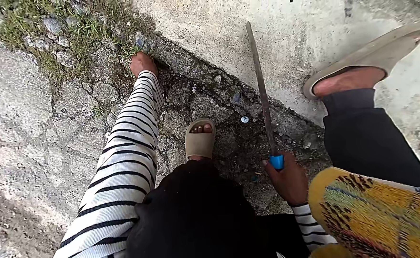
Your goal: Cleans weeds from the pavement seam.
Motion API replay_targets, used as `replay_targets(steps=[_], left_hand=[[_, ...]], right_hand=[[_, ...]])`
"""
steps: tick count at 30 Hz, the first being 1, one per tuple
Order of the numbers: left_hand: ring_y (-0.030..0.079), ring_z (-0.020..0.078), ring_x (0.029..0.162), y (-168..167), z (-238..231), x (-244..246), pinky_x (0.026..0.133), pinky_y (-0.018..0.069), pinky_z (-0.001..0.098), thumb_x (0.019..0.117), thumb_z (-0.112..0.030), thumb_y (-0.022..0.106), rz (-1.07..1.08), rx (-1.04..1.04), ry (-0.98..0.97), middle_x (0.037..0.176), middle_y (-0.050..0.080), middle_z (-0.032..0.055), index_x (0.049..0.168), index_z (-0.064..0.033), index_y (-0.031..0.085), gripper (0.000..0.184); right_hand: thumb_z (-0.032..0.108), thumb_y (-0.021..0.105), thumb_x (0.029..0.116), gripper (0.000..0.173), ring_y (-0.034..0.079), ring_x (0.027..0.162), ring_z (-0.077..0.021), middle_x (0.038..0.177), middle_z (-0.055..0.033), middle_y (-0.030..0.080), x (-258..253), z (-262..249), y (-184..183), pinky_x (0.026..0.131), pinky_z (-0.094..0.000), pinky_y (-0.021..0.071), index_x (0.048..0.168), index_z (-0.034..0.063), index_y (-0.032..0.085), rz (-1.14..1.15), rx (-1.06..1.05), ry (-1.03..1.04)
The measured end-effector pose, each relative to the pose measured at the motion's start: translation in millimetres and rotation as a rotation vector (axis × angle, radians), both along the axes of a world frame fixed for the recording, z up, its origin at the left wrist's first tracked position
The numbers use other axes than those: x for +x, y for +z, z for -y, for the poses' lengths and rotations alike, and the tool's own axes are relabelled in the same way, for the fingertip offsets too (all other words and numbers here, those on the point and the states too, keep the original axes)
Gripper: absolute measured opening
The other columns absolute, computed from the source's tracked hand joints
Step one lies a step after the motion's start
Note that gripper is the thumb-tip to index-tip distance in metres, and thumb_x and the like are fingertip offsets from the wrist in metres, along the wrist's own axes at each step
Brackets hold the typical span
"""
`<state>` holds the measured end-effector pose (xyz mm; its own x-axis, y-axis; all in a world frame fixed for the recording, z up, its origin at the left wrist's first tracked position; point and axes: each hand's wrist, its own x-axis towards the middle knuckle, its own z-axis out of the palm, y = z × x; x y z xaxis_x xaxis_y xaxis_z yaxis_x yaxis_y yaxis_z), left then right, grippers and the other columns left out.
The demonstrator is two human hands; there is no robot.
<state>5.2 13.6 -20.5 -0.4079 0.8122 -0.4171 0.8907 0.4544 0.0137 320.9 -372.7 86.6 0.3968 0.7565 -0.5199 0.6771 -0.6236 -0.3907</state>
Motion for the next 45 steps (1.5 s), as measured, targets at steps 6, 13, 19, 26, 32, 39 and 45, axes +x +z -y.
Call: replay_targets(steps=[6,13,19,26,32,39,45], left_hand=[[0.058,0.0485,0.130,-8,0,-3,0.104,0.0498,0.0628,0.0932,-0.010,0.067,-0.112,-0.074,-0.107,0.140,0.056,0.0336,0.143,0.0117,0.045,0.058],[0.059,0.0516,0.128,-4,-3,-6,0.103,0.0493,0.0646,0.0950,-0.012,0.065,-0.110,-0.125,-0.193,0.137,0.057,0.0371,0.137,0.0163,0.047,0.054],[0.058,0.0504,0.130,-1,-2,-11,0.105,0.0478,0.0644,0.1028,-0.018,0.055,-0.043,-0.073,-0.158,0.138,0.058,0.0357,0.138,0.0133,0.050,0.047],[0.057,0.0506,0.131,-1,5,-13,0.105,0.0455,0.0688,0.1026,-0.025,0.054,0.043,-0.029,-0.184,0.138,0.059,0.0341,0.132,0.0091,0.059,0.045],[0.059,0.0444,0.129,11,15,-31,0.108,0.0448,0.0631,0.1084,-0.031,0.043,0.404,0.191,0.149,0.132,0.063,0.0315,0.131,0.0087,0.060,0.049],[0.068,0.0226,0.101,5,26,-82,0.089,0.0562,0.0440,0.1011,-0.018,0.057,0.659,0.498,0.381,0.116,0.067,0.0158,0.130,0.0015,0.057,0.035],[0.056,0.0348,0.137,6,40,-73,0.116,0.0408,0.0501,0.1119,-0.034,0.042,0.391,0.396,0.344,0.141,0.060,0.0261,0.144,0.0039,0.052,0.051]], right_hand=[[0.023,0.071,0.0927,0.051,0.065,0.069,-0.0413,0.084,-0.0255,0.067,-4,-1,4,0.064,-0.0593,0.0506,0.129,-0.0086,0.055,-0.020,0.003,0.011],[0.025,0.071,0.0896,0.051,0.064,0.067,-0.0415,0.081,-0.0250,0.067,-2,4,-5,0.062,-0.0598,0.0491,0.125,-0.0095,0.058,0.013,0.081,0.014],[0.025,0.071,0.0927,0.050,0.064,0.067,-0.0401,0.082,-0.0238,0.066,-3,1,1,0.062,-0.0587,0.0497,0.128,-0.0075,0.056,-0.014,0.019,0.005],[0.024,0.071,0.0941,0.052,0.066,0.071,-0.0426,0.087,-0.0266,0.068,-5,-1,3,0.067,-0.0603,0.0509,0.132,-0.0080,0.054,-0.035,-0.024,0.004],[0.025,0.070,0.0914,0.052,0.066,0.071,-0.0431,0.086,-0.0274,0.067,-3,3,-2,0.065,-0.0611,0.0501,0.127,-0.0108,0.056,-0.025,0.074,0.012],[0.021,0.070,0.0948,0.050,0.067,0.078,-0.0456,0.094,-0.0304,0.067,-11,-8,13,0.072,-0.0627,0.0508,0.129,-0.0110,0.054,-0.036,-0.024,-0.001],[0.022,0.071,0.0916,0.050,0.065,0.072,-0.0457,0.086,-0.0295,0.067,-3,1,1,0.066,-0.0637,0.0492,0.126,-0.0113,0.057,-0.015,0.064,0.002]])
